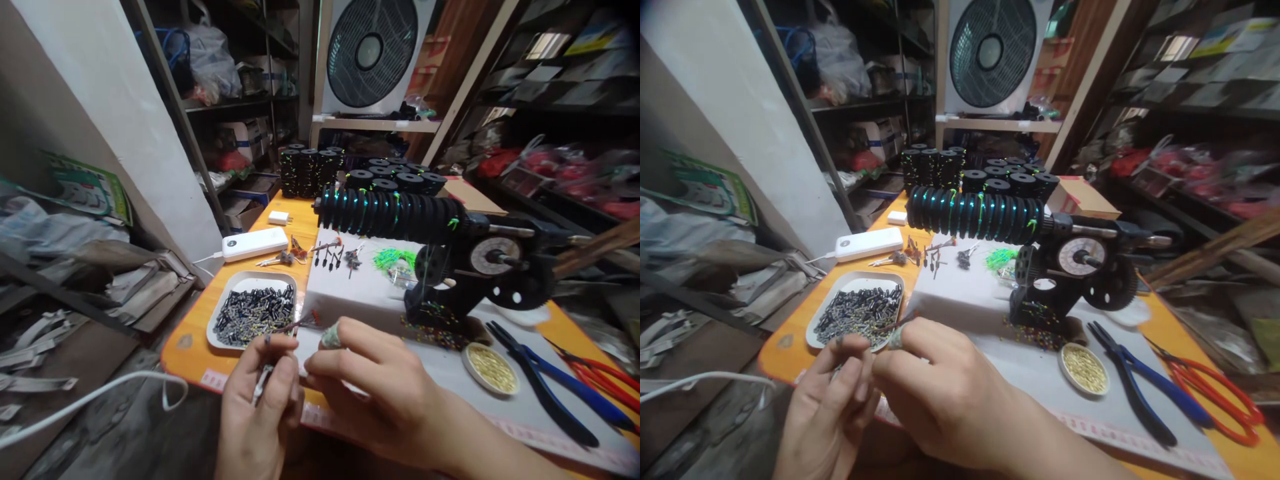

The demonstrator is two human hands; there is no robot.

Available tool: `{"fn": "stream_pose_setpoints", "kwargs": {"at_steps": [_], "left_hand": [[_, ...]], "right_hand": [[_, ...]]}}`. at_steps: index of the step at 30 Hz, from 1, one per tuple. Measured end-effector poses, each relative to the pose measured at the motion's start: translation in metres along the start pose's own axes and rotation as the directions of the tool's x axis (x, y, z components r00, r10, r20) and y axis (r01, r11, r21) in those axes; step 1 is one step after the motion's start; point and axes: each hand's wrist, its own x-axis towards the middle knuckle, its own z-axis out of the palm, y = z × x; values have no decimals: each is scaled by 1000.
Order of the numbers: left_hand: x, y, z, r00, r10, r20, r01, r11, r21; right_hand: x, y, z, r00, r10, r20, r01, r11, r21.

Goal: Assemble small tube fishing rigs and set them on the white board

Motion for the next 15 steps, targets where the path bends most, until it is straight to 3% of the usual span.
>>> {"fn": "stream_pose_setpoints", "kwargs": {"at_steps": [5, 10, 15], "left_hand": [[-3, -11, 13, 989, -135, 58, 140, 986, -92], [-2, -24, 13, 980, -106, 168, 122, 988, -92], [0, -35, 9, 969, -54, 242, 61, 998, -21]], "right_hand": [[-4, 2, 4, 968, 212, -136, -188, 967, 170], [-5, 5, 5, 909, 384, -165, -331, 903, 274], [-5, 5, 3, 893, 431, -129, -367, 863, 346]]}}
